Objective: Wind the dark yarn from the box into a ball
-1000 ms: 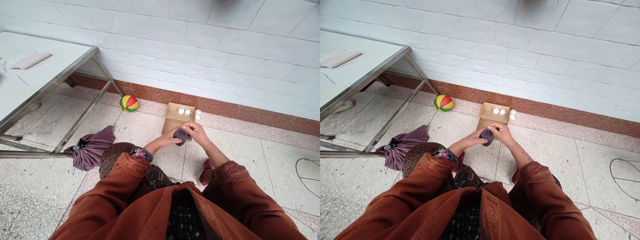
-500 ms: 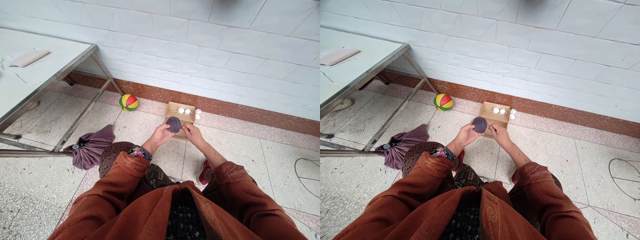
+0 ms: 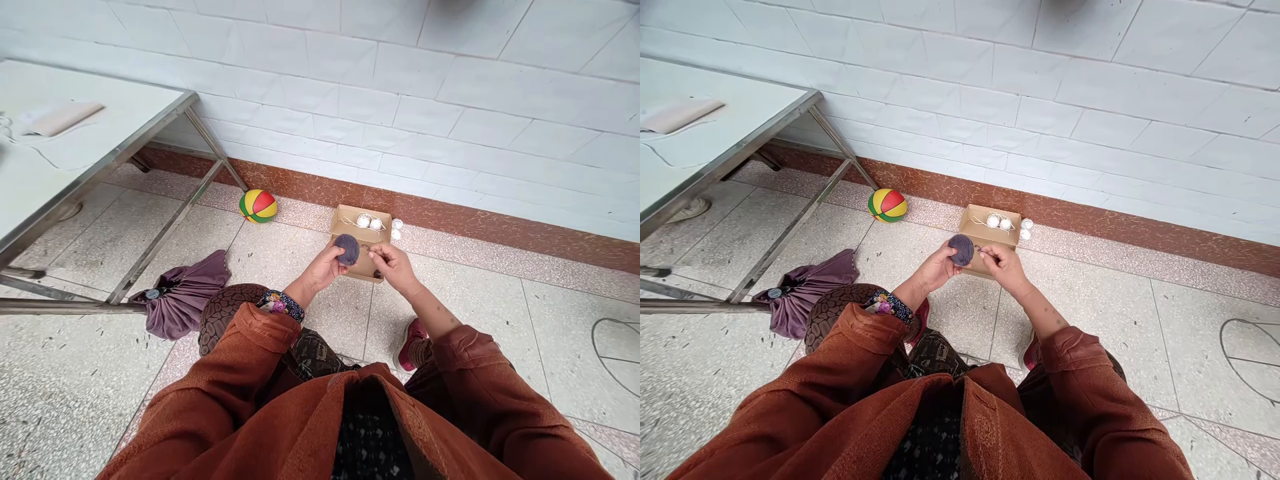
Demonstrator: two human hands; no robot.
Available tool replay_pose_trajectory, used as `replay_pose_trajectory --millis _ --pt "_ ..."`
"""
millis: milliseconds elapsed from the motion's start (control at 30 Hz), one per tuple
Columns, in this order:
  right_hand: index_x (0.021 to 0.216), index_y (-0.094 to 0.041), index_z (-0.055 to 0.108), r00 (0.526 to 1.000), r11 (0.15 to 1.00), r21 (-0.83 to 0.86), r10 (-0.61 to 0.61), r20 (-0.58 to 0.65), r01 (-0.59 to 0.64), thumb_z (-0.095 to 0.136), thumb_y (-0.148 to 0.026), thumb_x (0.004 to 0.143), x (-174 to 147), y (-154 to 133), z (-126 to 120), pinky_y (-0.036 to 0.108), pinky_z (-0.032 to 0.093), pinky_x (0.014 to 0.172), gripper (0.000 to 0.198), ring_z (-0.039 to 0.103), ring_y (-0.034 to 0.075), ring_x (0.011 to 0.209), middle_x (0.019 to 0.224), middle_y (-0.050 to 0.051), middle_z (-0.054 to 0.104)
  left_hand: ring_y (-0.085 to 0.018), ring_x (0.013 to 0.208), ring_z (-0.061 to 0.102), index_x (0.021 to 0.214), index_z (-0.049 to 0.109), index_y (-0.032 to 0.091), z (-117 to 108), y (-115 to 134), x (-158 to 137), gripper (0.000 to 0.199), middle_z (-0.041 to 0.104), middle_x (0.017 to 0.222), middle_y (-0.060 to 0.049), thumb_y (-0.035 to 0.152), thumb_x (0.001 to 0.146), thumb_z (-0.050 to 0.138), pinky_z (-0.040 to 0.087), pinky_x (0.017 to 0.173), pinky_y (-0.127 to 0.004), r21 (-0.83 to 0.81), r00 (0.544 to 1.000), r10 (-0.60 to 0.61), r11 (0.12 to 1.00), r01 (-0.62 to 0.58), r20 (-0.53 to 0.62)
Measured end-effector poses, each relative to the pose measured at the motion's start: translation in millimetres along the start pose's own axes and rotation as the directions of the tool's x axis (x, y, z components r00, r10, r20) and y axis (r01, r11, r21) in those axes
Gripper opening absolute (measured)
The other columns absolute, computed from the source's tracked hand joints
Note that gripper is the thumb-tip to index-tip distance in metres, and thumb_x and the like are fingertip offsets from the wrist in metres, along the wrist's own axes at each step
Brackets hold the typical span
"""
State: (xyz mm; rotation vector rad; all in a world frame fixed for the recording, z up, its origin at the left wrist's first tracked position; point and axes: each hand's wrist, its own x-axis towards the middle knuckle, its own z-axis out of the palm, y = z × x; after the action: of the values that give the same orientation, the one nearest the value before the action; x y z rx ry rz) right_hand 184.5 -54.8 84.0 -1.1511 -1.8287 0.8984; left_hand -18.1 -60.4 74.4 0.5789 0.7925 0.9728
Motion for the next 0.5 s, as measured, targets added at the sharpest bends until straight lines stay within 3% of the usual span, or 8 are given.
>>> replay_pose_trajectory --millis 100,200,333,500 --pt "0.088 -0.021 0.064 0.995 0.995 0.092 0.044 -0.095 -0.035 0.06 -0.041 0.09 7.2 -4.4 -10.6 0.027 0.043 0.064 0.02 0.05 0.014 0.064 0.071 -0.002 0.058 -0.014 0.057 0.066 0.123 0.052 0.021 3.1 -8.8 -4.0 0.051 0.07 0.086 -0.002 0.029 0.074 0.063 0.032 0.047 -0.02 0.129 0.985 -0.159 0.98 0.149 0.072" --pt "0.086 -0.022 0.064 0.979 0.985 0.15 0.114 -0.169 -0.089 0.06 -0.044 0.089 13.2 0.3 -15.6 0.028 0.044 0.069 0.022 0.05 0.015 0.069 0.075 -0.001 0.057 -0.015 0.058 0.066 0.133 0.048 0.02 6.8 -14.4 -10.9 0.063 0.071 0.091 -0.005 0.029 0.073 0.063 0.031 0.047 -0.022 0.193 0.946 -0.237 0.962 0.196 0.222" --pt "0.083 -0.022 0.061 0.958 0.968 0.184 0.208 -0.199 -0.172 0.059 -0.046 0.089 14.8 13.6 -14.8 0.029 0.044 0.072 0.024 0.05 0.016 0.073 0.077 -0.001 0.057 -0.017 0.062 0.068 0.141 0.044 0.02 8.8 -13.6 -17.2 0.071 0.072 0.095 -0.006 0.029 0.073 0.064 0.032 0.049 -0.022 0.162 0.899 -0.23 0.97 0.181 0.374" --pt "0.082 -0.022 0.062 0.951 0.958 0.133 0.271 -0.145 -0.253 0.059 -0.048 0.086 10.1 24.0 -7.2 0.028 0.043 0.07 0.027 0.05 0.016 0.069 0.073 -0.001 0.057 -0.018 0.063 0.068 0.149 0.038 0.025 8.5 -8.8 -17.3 0.079 0.073 0.108 -0.01 0.031 0.073 0.062 0.034 0.051 -0.024 0.055 0.897 -0.157 0.988 0.147 0.412"
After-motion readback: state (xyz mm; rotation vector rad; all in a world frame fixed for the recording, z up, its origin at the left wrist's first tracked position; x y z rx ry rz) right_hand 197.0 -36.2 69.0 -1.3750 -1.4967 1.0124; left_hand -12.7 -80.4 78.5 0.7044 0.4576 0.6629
